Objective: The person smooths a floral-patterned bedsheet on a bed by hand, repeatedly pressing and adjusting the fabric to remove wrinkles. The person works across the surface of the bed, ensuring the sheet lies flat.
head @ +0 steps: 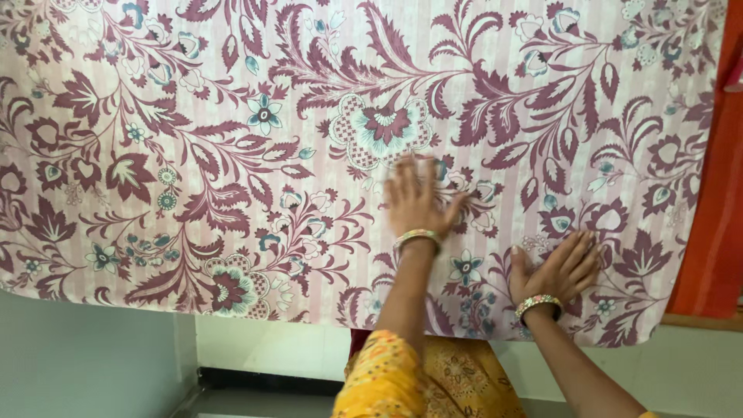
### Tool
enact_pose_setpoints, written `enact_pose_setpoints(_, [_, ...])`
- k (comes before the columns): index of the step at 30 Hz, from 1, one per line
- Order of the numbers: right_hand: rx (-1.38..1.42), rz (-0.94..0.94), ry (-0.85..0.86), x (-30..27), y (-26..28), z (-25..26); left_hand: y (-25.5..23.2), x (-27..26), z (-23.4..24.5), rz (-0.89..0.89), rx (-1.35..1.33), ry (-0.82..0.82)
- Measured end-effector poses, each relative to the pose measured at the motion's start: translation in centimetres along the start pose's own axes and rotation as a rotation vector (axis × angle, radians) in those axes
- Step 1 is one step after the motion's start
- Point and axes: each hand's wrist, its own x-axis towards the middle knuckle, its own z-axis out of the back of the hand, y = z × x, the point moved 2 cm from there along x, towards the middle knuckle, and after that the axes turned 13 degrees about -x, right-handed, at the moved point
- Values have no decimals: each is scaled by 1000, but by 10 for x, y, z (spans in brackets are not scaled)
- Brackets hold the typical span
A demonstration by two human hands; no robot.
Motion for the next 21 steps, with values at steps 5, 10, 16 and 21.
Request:
enact_pose_setpoints(5, [2, -4, -13, 0, -2, -3, 57, -23, 34, 323, -7, -110])
enact_pose_setpoints(10, [13, 20, -35, 1, -2, -5, 131, -54, 49, 528, -84, -378])
enact_pose_setpoints(16, [-31, 21, -29, 0, -3, -8, 230, -88, 54, 877, -239, -602])
enact_pose_setpoints(21, [-37, 21, -28, 0, -10, -15, 307, -104, 63, 1073, -397, -776])
